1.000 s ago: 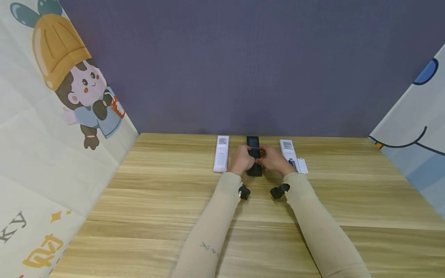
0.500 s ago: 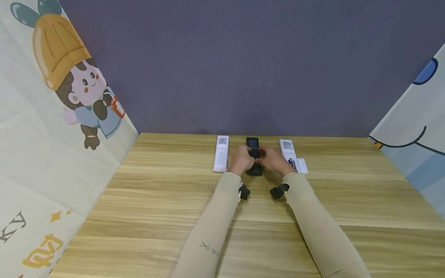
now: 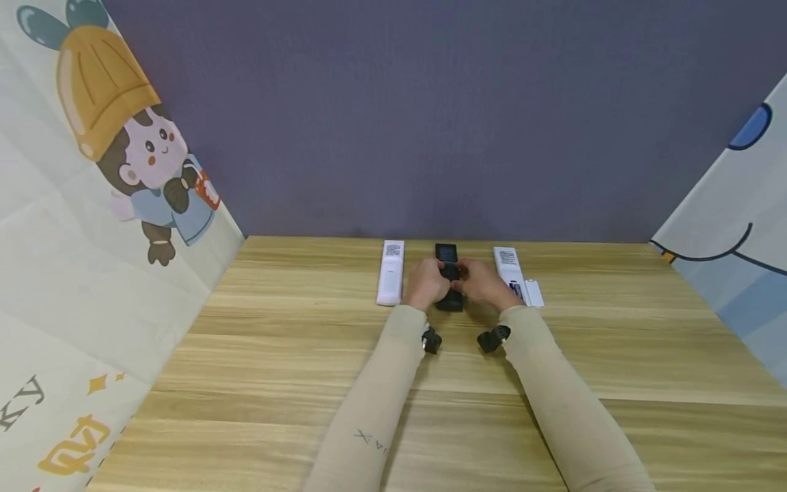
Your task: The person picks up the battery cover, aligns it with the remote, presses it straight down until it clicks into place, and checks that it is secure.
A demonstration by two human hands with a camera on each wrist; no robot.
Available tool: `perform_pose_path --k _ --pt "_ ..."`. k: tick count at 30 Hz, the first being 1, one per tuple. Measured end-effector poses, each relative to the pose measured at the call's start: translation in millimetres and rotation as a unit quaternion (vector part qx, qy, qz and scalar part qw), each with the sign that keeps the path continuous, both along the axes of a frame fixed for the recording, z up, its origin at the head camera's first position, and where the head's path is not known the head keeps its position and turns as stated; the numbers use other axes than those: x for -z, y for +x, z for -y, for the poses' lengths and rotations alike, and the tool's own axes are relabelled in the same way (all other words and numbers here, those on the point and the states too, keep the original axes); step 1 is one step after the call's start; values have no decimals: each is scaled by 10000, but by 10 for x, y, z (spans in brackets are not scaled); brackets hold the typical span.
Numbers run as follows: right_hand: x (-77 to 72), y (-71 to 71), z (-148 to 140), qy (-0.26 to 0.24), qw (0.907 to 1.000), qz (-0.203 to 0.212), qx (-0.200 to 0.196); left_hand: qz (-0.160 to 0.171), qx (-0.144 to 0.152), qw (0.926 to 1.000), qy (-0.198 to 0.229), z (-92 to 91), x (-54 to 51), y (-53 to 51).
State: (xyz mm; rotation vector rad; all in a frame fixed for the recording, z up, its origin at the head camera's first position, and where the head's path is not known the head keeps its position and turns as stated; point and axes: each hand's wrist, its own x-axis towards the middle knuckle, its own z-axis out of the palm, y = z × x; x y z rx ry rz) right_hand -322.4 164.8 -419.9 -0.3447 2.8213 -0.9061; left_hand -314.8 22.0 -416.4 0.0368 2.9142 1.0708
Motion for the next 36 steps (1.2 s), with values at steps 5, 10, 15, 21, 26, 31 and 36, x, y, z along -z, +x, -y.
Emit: perform_pose_path --k 5,10,15,21,26,31,36 --pt "-41 16 -43 -38 10000 6 -51 -38 73 9999 -69 2 -32 10" --pt "-142 25 -138 -142 9996 -229 -116 -81 59 9996 281 -2 -134 38" --pt "-283 60 -276 -380 9980 -453 -225 -511 126 9970 563 -46 -222 83" --pt "-408 91 -479 -560 9952 -777 -222 -1098 332 9858 1225 -167 -249 134" --pt "-483 122 -599 -538 9940 -945 -81 -1079 294 9792 1695 -271 -237 163" --pt "-503 156 -683 -516 9950 -845 96 -954 187 9752 1989 -354 -217 185" --pt "-450 187 -803 -473 9946 -886 253 -873 96 9726 2152 -446 -189 215"
